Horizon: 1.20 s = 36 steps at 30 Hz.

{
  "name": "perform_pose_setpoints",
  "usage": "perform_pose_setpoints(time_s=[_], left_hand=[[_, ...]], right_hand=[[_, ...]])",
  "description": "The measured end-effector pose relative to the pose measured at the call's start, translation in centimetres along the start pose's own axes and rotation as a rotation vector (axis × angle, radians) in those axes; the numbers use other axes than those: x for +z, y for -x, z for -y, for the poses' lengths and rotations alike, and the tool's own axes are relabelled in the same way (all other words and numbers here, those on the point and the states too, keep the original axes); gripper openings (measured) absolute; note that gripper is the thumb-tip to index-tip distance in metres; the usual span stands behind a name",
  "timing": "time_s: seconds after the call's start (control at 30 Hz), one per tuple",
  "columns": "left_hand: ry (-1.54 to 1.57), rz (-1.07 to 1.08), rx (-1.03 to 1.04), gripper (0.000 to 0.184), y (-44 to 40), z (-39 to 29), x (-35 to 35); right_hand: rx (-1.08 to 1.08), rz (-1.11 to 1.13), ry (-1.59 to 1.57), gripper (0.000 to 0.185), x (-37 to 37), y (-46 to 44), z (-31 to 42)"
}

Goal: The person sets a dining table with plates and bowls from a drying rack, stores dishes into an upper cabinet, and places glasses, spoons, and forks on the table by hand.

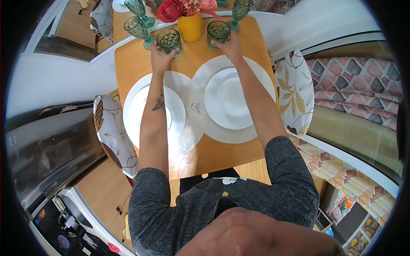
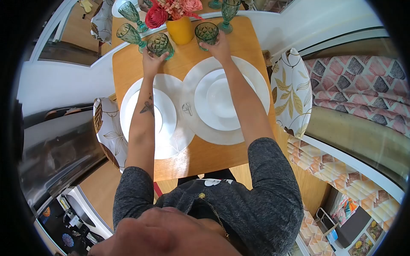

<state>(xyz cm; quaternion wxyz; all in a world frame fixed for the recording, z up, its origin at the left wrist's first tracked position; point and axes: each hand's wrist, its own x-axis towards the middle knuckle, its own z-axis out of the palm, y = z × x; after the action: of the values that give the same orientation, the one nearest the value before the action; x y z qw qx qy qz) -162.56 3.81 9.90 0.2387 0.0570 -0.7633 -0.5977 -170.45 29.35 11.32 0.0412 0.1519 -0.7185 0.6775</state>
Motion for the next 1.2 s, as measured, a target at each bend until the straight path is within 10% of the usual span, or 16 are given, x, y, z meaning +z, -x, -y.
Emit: perform_pose_setpoints(time_s=[0.4,0.6,0.7,0.9,1.17,1.2], left_hand=[[-0.004,0.208,-0.038,0.071,3.7,-6.6,-1.6],[-0.062,0.333,-0.171,0.055,-3.8,-8.8,-2.0],[-0.073,0.436,-0.343,0.054,-6.8,-9.4,-0.1],[-0.083,0.459,-0.302,0.053,-8.3,-9.1,1.8],[-0.131,0.369,-0.282,0.049,-4.6,-10.0,-2.7],[-0.145,0.379,-0.335,0.048,-3.9,-8.8,-5.1]], right_hand=[[-0.357,0.016,0.714,0.072,0.2,-2.2,10.6],[0.018,0.445,0.626,0.069,2.8,-8.9,9.1],[-0.344,0.426,0.421,0.073,4.4,-10.8,4.4],[-0.386,0.322,0.575,0.074,5.7,-10.4,5.7],[-0.249,0.273,0.728,0.054,0.8,-9.7,6.0],[0.016,0.510,0.722,0.045,-2.5,-9.4,8.9]])
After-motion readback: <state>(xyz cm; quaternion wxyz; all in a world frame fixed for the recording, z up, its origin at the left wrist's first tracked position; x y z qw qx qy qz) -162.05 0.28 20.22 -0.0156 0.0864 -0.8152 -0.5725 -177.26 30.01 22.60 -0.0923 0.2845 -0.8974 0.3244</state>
